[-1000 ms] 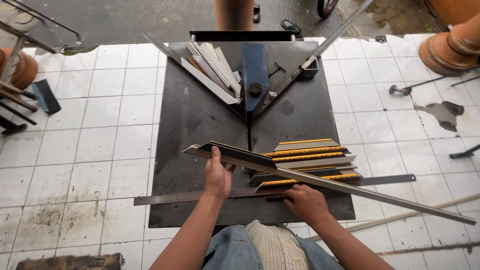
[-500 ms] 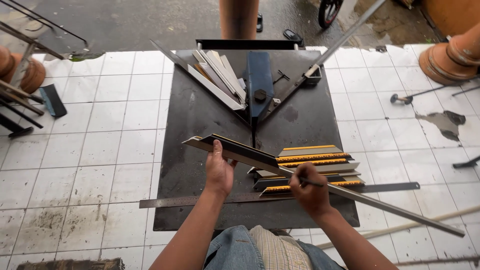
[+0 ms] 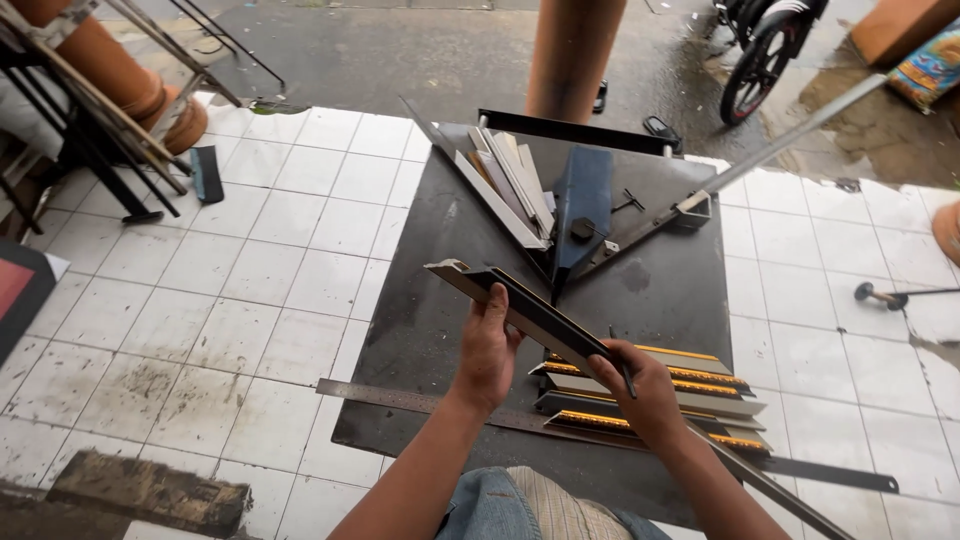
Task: Measuring and aligning decorative frame moldings on a miter cutting machine for final assembly.
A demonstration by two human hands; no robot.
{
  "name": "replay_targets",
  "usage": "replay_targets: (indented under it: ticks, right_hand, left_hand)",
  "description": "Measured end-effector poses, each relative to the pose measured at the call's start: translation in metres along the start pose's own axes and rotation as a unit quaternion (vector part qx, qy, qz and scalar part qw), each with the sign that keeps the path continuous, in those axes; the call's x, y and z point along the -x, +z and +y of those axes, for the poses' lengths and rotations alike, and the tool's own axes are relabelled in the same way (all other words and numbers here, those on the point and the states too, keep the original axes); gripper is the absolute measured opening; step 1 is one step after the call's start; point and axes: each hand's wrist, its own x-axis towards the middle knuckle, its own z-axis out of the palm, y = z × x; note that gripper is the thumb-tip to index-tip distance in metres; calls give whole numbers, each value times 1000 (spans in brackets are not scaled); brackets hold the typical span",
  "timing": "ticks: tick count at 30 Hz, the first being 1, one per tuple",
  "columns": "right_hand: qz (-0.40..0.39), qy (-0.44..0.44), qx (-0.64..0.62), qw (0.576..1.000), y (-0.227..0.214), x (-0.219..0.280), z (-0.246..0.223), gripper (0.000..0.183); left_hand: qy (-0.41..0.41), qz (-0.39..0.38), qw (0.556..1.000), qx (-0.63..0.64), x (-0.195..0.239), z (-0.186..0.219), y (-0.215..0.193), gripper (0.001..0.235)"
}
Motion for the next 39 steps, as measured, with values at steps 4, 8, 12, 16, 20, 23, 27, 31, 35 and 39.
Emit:
replay_targets:
  ticks: [4,8,12,16,20,23,27,31,35,39]
  right_hand:
    - [-59,-39,22,997,-4,2,-8,22]
    - [-59,-45,22,997,-1,3,-8,20]
    - [-60,-61,12,996,2,3,-12,20]
    - [-60,-61,20,996,4,2,-17,19]
    - [-61,-74,41,995,6,-1,-13,20]
    - [-63,-71,33,995,6,-1,-14,20]
    - [-63,-55,28,996,7,-1,-15,22]
    - [-55,-53,42,996,9,-3,-14,21]
    - [-67,-43,54,995,9,-6,-11,24]
    - [-77,-27,60,995,12,-8,-8,25]
  left_hand:
    - [-23,40,999,26,10,15,6,27]
    - [-35,71,997,22,13,14,4,30]
    - [-33,76,997,8,15,15,5,33]
    - [-36,73,997,10,14,14,4,32]
    - [-43,81,996,11,12,13,3,30]
    - [-48,83,995,13,10,13,2,32]
    - [-60,84,995,-2,9,13,3,41]
    - [-61,88,994,-7,9,14,6,51]
    - [-52,112,992,-35,10,19,14,58]
    - [-18,140,990,-24,5,9,10,55]
